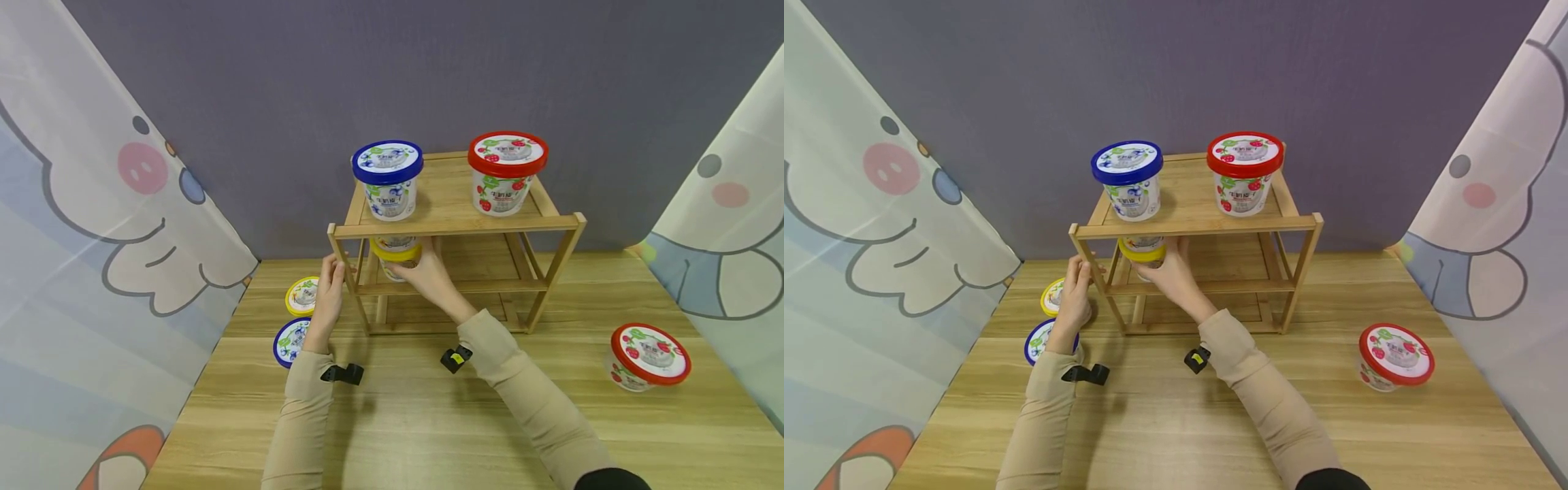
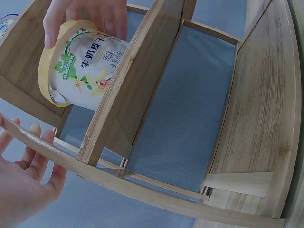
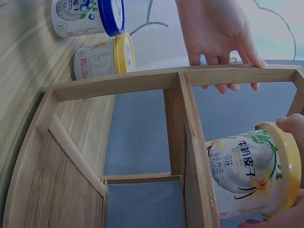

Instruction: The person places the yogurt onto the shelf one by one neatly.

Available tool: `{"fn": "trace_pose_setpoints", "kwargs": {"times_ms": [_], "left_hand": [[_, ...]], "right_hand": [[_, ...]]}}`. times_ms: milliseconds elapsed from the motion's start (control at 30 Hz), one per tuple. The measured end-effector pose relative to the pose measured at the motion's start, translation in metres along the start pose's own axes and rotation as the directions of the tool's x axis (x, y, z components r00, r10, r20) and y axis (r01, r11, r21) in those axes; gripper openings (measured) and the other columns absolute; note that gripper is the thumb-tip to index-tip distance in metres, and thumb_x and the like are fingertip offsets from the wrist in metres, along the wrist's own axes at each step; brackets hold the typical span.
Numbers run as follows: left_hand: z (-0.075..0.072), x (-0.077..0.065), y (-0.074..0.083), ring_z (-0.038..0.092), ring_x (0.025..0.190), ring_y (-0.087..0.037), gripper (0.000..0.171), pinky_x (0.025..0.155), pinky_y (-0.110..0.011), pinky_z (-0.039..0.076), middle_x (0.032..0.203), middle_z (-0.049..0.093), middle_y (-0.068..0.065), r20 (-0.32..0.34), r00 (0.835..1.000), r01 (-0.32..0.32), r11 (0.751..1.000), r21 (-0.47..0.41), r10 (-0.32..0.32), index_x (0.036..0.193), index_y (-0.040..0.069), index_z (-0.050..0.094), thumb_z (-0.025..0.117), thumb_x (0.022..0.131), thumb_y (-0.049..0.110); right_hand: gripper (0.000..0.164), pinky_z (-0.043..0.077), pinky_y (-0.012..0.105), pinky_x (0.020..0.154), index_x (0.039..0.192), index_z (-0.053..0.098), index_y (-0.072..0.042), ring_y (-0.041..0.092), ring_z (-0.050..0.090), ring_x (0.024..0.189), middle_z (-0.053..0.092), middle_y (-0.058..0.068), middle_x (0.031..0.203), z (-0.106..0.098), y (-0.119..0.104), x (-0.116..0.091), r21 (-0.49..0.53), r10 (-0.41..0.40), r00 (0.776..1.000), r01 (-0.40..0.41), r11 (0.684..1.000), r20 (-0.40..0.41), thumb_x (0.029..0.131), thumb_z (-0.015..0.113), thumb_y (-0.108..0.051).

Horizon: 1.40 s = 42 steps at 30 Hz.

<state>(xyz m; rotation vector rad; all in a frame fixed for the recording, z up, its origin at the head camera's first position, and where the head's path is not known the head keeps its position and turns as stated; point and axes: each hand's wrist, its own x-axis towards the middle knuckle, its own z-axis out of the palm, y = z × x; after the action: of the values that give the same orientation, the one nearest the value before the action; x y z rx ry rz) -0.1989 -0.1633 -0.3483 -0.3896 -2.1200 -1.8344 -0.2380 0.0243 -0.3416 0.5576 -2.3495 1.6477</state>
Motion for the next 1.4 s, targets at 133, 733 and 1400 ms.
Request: {"fn": "trace_pose_setpoints", "kwargs": {"times_ms": [133, 733, 1400], "left_hand": [[0.0, 0.0, 0.0, 0.043, 0.101, -0.046, 0.026, 0.089, -0.045, 0.031, 0.1, 0.042, -0.035, 0.004, 1.0, 0.0, 1.0, 0.004, 0.0, 0.118, -0.009, 0.035, 0.026, 0.097, 0.003], [-0.001, 0.001, -0.003, 0.043, 0.101, -0.044, 0.027, 0.088, -0.042, 0.032, 0.1, 0.043, -0.034, -0.004, 1.0, 0.01, 1.0, 0.0, -0.01, 0.12, -0.008, 0.035, 0.026, 0.097, 0.003], [-0.003, 0.004, -0.019, 0.045, 0.101, -0.039, 0.031, 0.089, -0.041, 0.032, 0.101, 0.045, -0.029, 0.002, 1.0, 0.008, 1.0, -0.002, -0.008, 0.12, -0.005, 0.036, 0.029, 0.098, 0.015]], "right_hand": [[0.083, 0.025, 0.041, 0.101, 0.139, 0.018, -0.016, 0.026, 0.021, 0.126, 0.012, 0.013, 0.137, -0.004, -0.002, -0.008, -0.035, -0.003, 1.0, 0.002, 0.999, -0.019, 0.075, 0.071, -0.022], [0.065, 0.029, 0.048, 0.098, 0.132, 0.028, -0.007, 0.039, 0.032, 0.12, 0.022, 0.02, 0.131, -0.021, -0.003, -0.039, -0.13, -0.036, 0.998, 0.03, 0.991, -0.046, 0.081, 0.065, -0.02], [0.049, 0.029, 0.054, 0.095, 0.129, 0.039, -0.008, 0.035, 0.03, 0.123, 0.028, 0.018, 0.134, -0.047, -0.004, -0.073, -0.215, -0.071, 0.997, 0.071, 0.974, 0.007, 0.085, 0.059, -0.019]]}}
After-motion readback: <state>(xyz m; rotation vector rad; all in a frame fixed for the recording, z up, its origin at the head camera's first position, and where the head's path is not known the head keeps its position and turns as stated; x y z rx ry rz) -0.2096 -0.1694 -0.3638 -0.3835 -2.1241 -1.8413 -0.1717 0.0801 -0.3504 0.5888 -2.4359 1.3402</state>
